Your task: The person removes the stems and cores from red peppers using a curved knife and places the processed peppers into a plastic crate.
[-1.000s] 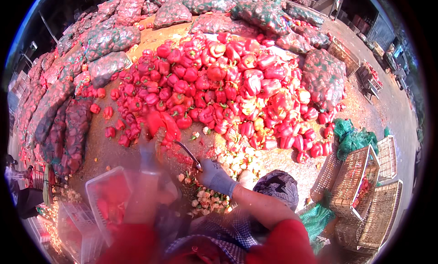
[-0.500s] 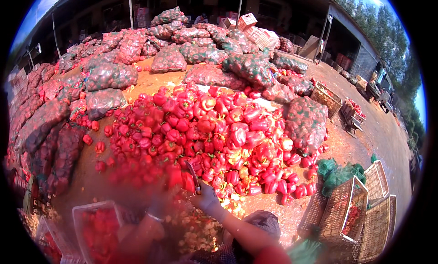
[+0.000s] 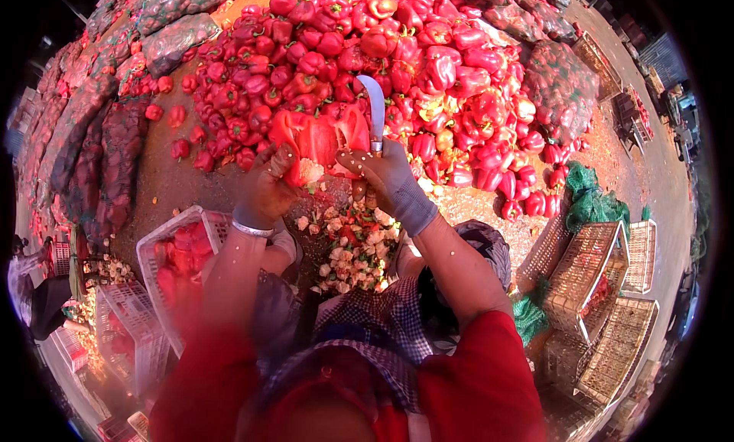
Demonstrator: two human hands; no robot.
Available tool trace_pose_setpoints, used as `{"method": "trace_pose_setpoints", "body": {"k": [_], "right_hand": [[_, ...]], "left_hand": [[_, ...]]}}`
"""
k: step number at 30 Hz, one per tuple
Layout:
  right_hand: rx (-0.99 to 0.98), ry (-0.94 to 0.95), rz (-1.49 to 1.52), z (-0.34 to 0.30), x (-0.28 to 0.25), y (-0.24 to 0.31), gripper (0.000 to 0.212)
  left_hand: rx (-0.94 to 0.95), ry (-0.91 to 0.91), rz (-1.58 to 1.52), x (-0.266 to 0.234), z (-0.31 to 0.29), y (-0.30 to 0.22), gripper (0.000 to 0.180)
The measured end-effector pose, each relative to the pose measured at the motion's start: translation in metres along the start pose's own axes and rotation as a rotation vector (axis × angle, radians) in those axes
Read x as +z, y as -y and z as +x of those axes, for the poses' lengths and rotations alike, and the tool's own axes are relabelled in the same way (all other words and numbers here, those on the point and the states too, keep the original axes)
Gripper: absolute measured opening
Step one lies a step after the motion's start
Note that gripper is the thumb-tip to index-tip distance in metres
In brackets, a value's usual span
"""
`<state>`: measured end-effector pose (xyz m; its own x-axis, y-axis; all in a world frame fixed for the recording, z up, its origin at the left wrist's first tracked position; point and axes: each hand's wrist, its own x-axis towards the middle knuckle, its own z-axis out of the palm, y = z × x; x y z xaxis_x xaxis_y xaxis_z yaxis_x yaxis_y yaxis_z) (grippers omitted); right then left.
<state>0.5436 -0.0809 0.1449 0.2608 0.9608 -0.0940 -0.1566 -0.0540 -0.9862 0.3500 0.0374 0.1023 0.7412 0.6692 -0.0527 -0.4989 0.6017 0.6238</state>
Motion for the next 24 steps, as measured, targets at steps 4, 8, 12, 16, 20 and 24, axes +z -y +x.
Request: {"method": "trace_pose_setpoints", "body": {"k": [4,8,12,16,20,24], "right_hand": [[0.238,-0.153,0.258,0.004,0.014,0.018,0.026],[0.32,-0.268,0.295,0.007,0.013,0.009,0.031],[0.457,-0.283,0.321,0.002,0.023,0.003,0.036],[0.471,-0.247,0.388,-0.004,0.033,0.008,0.036],[0.47,-0.224,0.502,-0.002,0.032,0.007,0.028],[0.477,-0.17,0.528,0.0,0.029,0.002,0.018]], "left_hand": [[0.007,-0.024,0.004,0.001,-0.001,-0.004,0.043],[0.091,-0.032,0.086,0.026,0.0,-0.006,0.042],[0.218,-0.01,0.285,0.04,0.002,-0.007,0.044],[0.257,-0.023,0.471,0.05,0.003,-0.002,0.045],[0.275,-0.056,0.603,0.046,0.006,0.012,0.048],[0.284,-0.047,0.641,0.046,0.006,0.017,0.05]]}}
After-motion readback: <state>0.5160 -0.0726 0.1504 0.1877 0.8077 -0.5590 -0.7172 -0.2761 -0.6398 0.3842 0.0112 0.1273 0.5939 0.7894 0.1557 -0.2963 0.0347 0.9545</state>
